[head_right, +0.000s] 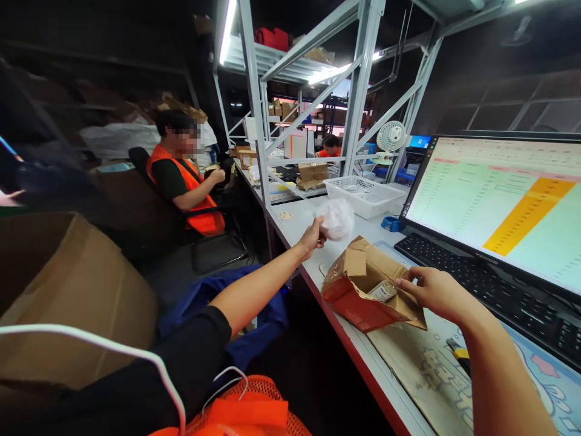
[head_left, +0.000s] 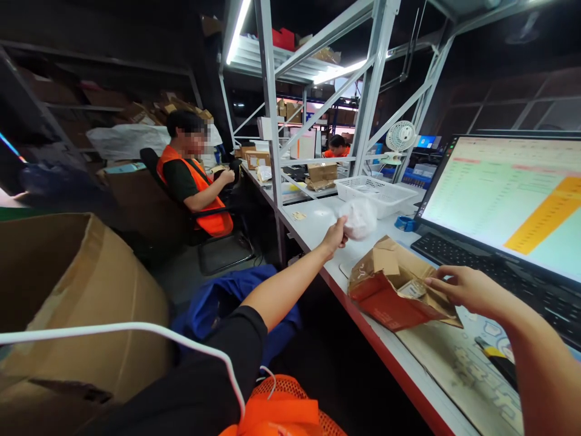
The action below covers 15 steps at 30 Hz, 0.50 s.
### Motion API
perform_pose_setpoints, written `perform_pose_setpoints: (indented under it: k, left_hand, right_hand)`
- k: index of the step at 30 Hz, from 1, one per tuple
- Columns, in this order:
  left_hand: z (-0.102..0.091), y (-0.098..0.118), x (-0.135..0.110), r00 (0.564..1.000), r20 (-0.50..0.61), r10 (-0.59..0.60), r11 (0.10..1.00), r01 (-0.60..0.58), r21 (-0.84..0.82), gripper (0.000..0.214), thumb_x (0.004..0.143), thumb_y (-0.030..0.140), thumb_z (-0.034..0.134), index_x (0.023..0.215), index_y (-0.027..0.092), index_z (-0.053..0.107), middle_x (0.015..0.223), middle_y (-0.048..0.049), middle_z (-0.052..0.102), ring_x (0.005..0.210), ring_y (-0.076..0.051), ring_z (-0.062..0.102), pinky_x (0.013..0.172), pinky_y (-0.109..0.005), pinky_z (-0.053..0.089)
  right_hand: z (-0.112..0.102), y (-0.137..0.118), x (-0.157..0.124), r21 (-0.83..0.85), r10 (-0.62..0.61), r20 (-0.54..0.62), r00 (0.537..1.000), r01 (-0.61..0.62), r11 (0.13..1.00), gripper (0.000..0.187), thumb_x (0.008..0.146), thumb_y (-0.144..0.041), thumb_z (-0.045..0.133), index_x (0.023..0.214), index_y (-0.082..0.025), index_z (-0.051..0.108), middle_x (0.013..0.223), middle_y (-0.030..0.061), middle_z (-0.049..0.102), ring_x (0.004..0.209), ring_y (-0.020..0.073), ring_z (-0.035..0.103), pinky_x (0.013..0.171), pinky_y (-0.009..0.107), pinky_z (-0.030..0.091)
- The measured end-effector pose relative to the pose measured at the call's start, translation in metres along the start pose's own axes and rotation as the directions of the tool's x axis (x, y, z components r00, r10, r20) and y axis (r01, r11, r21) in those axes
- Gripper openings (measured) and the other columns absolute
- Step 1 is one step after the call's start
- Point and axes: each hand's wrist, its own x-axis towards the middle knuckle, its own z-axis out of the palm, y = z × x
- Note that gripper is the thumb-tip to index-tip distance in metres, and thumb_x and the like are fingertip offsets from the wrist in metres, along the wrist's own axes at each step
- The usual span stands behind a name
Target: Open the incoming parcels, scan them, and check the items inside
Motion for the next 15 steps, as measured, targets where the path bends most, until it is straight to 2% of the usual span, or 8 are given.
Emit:
perform_pose_setpoints:
  k: [3, 6, 9, 10, 12, 15]
  left_hand:
    - [-0.003, -0.026, 0.004, 0.997, 0.017, -0.072, 0.975, 0.066, 0.213, 0.057, 0.104, 0.07, 0.036, 0.075, 0.022, 0.045, 0.063, -0.0006, 0.047, 0.059, -0.015, 0.048, 0.053, -0.025, 0.036]
    - [0.0, -0.043, 0.006, 0.993, 0.052, -0.102, 0.896, 0.069, 0.438, 0.057, 0.101, 0.065, 0.051, 0.067, 0.019, 0.055, 0.066, -0.0075, 0.06, 0.077, -0.023, 0.063, 0.068, -0.03, 0.048]
    - [0.007, -0.048, 0.003, 0.988, 0.102, -0.12, 0.793, 0.033, 0.608, 0.056, 0.1, 0.063, 0.054, 0.073, 0.016, 0.066, 0.083, -0.0155, 0.073, 0.095, -0.031, 0.07, 0.082, -0.035, 0.051]
    - [0.009, -0.048, 0.001, 0.985, 0.12, -0.125, 0.76, 0.017, 0.649, 0.054, 0.1, 0.063, 0.055, 0.078, 0.015, 0.071, 0.09, -0.0173, 0.076, 0.1, -0.033, 0.071, 0.086, -0.036, 0.052]
    - [0.012, -0.044, -0.002, 0.978, 0.161, -0.131, 0.698, -0.024, 0.715, 0.048, 0.097, 0.06, 0.061, 0.092, 0.015, 0.076, 0.103, -0.0185, 0.078, 0.108, -0.034, 0.071, 0.091, -0.036, 0.052]
    - [0.012, -0.032, -0.004, 0.965, 0.224, -0.134, 0.6, -0.101, 0.794, 0.041, 0.092, 0.054, 0.07, 0.105, 0.016, 0.078, 0.115, -0.019, 0.077, 0.117, -0.034, 0.07, 0.098, -0.036, 0.051]
  right_hand:
    - [0.002, 0.004, 0.005, -0.067, -0.053, -0.117, 0.992, 0.045, 0.997, 0.061, 0.085, -0.079, 0.054, 0.083, -0.023, 0.076, 0.082, 0.0119, 0.076, 0.075, 0.031, 0.07, 0.068, 0.04, 0.051]
    - [0.004, 0.008, 0.008, -0.092, -0.035, -0.209, 0.977, 0.016, 0.996, 0.061, 0.082, -0.08, 0.055, 0.088, -0.023, 0.076, 0.089, 0.0131, 0.076, 0.083, 0.0341, 0.07, 0.072, 0.044, 0.052]
    - [0.009, 0.005, 0.009, 0.049, -0.058, -0.273, 0.96, 0.074, 0.996, 0.065, 0.078, -0.077, 0.065, 0.108, -0.02, 0.072, 0.113, 0.016, 0.076, 0.094, 0.0351, 0.072, 0.082, 0.046, 0.057]
    - [0.011, 0.003, 0.008, 0.148, -0.071, -0.242, 0.968, 0.109, 0.983, 0.07, 0.078, -0.075, 0.069, 0.12, -0.019, 0.068, 0.124, 0.0167, 0.074, 0.098, 0.0347, 0.073, 0.085, 0.046, 0.059]
    - [0.015, -0.003, 0.008, 0.358, -0.112, -0.107, 0.988, 0.143, 0.923, 0.083, 0.081, -0.071, 0.073, 0.144, -0.021, 0.055, 0.137, 0.017, 0.069, 0.106, 0.0331, 0.074, 0.087, 0.043, 0.062]
    - [0.02, -0.011, 0.008, 0.483, -0.159, 0.035, 0.987, 0.122, 0.867, 0.088, 0.085, -0.067, 0.075, 0.155, -0.023, 0.045, 0.129, 0.0149, 0.074, 0.103, 0.0313, 0.075, 0.083, 0.039, 0.063]
